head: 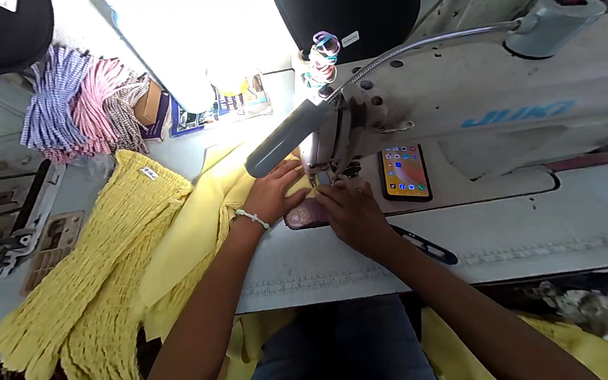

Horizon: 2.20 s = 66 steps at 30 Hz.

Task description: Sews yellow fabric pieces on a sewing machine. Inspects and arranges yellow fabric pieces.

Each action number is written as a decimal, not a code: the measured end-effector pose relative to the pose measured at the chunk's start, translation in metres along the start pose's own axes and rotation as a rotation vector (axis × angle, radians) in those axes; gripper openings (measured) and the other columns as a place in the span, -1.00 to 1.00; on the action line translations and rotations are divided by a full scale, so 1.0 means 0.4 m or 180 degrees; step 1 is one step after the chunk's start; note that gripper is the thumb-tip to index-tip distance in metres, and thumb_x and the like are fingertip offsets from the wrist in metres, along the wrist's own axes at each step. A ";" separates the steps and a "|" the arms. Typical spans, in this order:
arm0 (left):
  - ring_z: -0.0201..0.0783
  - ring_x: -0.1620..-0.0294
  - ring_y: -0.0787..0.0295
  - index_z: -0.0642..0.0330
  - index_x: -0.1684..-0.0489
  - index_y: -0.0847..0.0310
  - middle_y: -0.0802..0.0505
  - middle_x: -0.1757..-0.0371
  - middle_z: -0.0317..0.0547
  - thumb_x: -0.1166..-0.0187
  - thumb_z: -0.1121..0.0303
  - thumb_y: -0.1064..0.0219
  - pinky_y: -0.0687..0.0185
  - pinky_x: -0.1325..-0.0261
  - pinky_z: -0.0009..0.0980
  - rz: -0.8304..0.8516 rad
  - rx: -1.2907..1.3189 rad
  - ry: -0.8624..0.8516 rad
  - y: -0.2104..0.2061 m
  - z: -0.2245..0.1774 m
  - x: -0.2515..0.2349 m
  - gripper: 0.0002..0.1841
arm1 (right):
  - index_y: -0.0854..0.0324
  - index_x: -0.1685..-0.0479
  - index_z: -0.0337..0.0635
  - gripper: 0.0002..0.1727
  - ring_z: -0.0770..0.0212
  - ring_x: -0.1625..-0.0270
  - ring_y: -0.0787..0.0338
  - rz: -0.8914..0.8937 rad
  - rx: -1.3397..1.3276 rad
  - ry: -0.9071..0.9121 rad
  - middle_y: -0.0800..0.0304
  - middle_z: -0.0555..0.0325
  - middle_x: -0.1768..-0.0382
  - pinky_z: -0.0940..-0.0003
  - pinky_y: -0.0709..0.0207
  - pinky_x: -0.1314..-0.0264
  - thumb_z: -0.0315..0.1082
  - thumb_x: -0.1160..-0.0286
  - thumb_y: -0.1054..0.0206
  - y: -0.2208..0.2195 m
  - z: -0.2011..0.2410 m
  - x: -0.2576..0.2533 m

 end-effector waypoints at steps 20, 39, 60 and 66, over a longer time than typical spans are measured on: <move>0.12 -0.53 -0.62 0.26 -0.22 -0.77 -0.77 -0.43 0.05 -0.63 0.19 -0.38 -0.08 -0.69 0.33 -0.0007 -0.0119 0.0427 -0.004 0.012 -0.011 -0.63 | -0.85 -0.05 -0.21 -0.74 -0.20 -0.22 -0.79 -0.0132 0.0082 -0.0225 -0.87 -0.01 -0.18 -0.35 -0.40 -0.41 -0.46 -0.49 -0.32 -0.006 -0.029 -0.026; 0.16 -0.71 -0.40 0.37 -0.49 -0.57 -0.51 -0.71 0.08 -0.58 0.58 -0.24 -0.33 -0.57 0.23 0.0695 -0.0443 0.0411 -0.036 -0.056 0.093 -0.55 | -0.90 -0.03 -0.08 -0.70 -0.46 -0.29 -0.69 0.0154 -0.0015 -0.0239 -0.86 -0.27 0.01 -0.46 -0.24 -0.53 -0.59 -0.42 -0.41 0.027 -0.071 -0.068; 0.16 -0.27 -0.75 0.23 0.14 -0.85 -0.76 -0.48 0.00 -0.63 0.30 -0.20 -0.60 0.00 0.04 -0.0314 -0.0697 0.0409 -0.063 -0.139 0.107 -0.72 | -0.88 -0.15 -0.03 -0.73 -0.38 -0.47 -0.61 0.0456 -0.0117 -0.0224 -0.83 -0.25 -0.15 -0.39 -0.12 -0.68 -0.41 -0.60 -0.35 0.017 -0.110 -0.091; 0.16 -0.29 -0.71 0.20 -0.04 -0.86 -0.72 -0.52 -0.01 -0.64 0.29 -0.22 -0.58 -0.02 0.04 -0.0214 -0.0658 0.0329 -0.065 -0.123 0.102 -0.70 | -0.87 -0.04 -0.24 -0.74 -0.46 -0.39 -0.63 0.0015 0.0060 -0.0223 -0.80 -0.33 -0.12 -0.47 -0.24 -0.55 -0.56 -0.41 -0.40 0.040 -0.078 -0.049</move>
Point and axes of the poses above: each hand's wrist, its own x-axis away from the middle knuckle, its own y-axis out of the back of the hand, z = x × y, the point moved 7 cm from there along -x, towards the middle knuckle
